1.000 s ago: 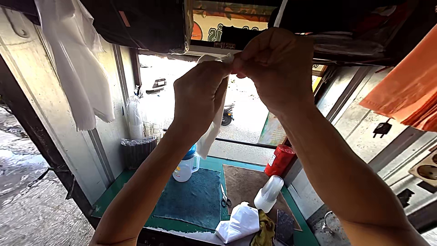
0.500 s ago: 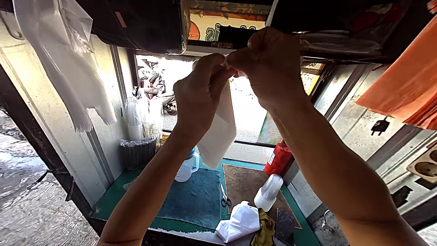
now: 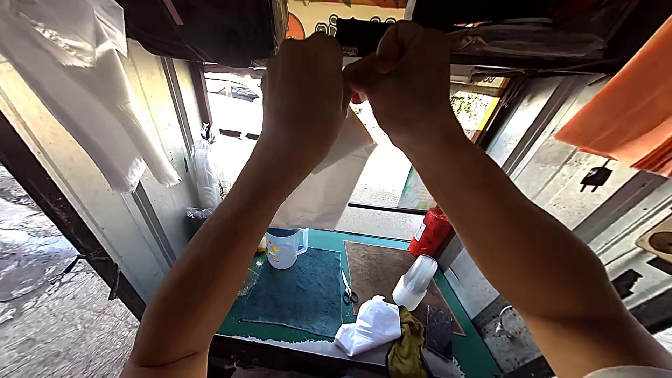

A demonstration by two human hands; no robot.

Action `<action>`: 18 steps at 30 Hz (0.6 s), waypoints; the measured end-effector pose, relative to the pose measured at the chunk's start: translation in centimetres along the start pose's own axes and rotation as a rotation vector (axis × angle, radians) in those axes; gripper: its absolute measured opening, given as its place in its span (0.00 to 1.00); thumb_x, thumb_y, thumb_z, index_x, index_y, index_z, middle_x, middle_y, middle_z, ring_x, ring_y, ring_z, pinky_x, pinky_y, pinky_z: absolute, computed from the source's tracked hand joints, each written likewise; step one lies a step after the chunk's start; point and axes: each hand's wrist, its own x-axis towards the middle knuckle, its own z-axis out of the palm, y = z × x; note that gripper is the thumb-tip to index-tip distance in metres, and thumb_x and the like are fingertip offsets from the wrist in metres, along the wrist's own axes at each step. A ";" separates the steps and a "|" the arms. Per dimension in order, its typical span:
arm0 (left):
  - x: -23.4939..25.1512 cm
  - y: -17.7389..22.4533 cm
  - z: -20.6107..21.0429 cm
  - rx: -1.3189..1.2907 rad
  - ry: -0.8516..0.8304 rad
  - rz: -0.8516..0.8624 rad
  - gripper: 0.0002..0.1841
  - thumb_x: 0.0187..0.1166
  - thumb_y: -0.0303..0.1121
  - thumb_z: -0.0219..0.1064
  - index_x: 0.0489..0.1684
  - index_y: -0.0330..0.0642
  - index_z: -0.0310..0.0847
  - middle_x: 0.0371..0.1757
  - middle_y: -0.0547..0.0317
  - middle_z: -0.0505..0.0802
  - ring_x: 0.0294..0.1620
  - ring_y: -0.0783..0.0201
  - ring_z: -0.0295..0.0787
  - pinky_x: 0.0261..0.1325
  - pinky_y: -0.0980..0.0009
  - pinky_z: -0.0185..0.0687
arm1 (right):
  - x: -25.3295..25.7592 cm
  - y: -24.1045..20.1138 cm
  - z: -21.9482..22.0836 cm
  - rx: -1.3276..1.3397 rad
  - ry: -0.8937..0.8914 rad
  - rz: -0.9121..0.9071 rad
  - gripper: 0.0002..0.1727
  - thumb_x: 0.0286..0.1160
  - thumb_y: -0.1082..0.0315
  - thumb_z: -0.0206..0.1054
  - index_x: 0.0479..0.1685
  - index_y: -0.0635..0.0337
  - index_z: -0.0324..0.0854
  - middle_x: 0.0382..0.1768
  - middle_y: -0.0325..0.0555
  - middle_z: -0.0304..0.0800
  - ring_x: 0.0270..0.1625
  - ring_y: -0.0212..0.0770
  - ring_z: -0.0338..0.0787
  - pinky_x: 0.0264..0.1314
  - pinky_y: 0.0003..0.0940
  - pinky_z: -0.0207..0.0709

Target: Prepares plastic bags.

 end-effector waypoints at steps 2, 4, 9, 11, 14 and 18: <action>0.6 -0.7 0.0 -0.040 -0.054 0.043 0.11 0.84 0.38 0.63 0.44 0.39 0.85 0.37 0.55 0.89 0.40 0.59 0.86 0.47 0.56 0.77 | 0.3 0.0 -0.2 0.021 -0.033 -0.008 0.19 0.61 0.78 0.75 0.24 0.49 0.66 0.19 0.30 0.83 0.24 0.27 0.87 0.33 0.27 0.86; 1.3 -2.4 0.1 -0.237 -0.118 0.077 0.11 0.86 0.38 0.62 0.42 0.40 0.84 0.34 0.61 0.86 0.33 0.71 0.83 0.41 0.71 0.80 | 0.5 0.0 -0.7 -0.008 -0.112 0.005 0.17 0.63 0.77 0.75 0.27 0.51 0.67 0.22 0.32 0.84 0.26 0.27 0.88 0.36 0.27 0.88; 1.9 -4.7 0.6 -0.663 -0.181 0.094 0.07 0.88 0.30 0.59 0.40 0.40 0.81 0.28 0.66 0.85 0.29 0.76 0.85 0.35 0.80 0.84 | 2.0 -0.8 -2.0 -0.272 -0.347 -0.019 0.10 0.74 0.67 0.71 0.44 0.56 0.75 0.35 0.39 0.84 0.36 0.30 0.87 0.44 0.30 0.83; 2.2 -5.1 0.6 -0.671 -0.151 0.129 0.08 0.88 0.31 0.56 0.42 0.41 0.80 0.31 0.65 0.85 0.31 0.74 0.86 0.36 0.78 0.84 | 2.5 -1.3 -2.3 -0.242 -0.422 0.012 0.11 0.79 0.67 0.67 0.54 0.58 0.75 0.35 0.36 0.87 0.34 0.26 0.89 0.43 0.25 0.85; 2.8 -5.2 0.3 -0.603 -0.087 0.179 0.08 0.90 0.34 0.54 0.47 0.42 0.78 0.36 0.66 0.85 0.36 0.77 0.85 0.40 0.79 0.83 | 3.3 -1.9 -2.8 -0.085 -0.501 0.089 0.09 0.88 0.68 0.60 0.59 0.58 0.76 0.35 0.37 0.90 0.34 0.27 0.91 0.43 0.23 0.87; 4.6 -5.7 0.8 -0.654 0.055 0.169 0.10 0.88 0.34 0.54 0.50 0.40 0.80 0.41 0.63 0.88 0.44 0.75 0.88 0.51 0.75 0.86 | 4.3 -1.5 -3.2 -0.084 -0.460 -0.039 0.17 0.95 0.60 0.52 0.48 0.58 0.85 0.36 0.35 0.91 0.38 0.26 0.92 0.47 0.25 0.89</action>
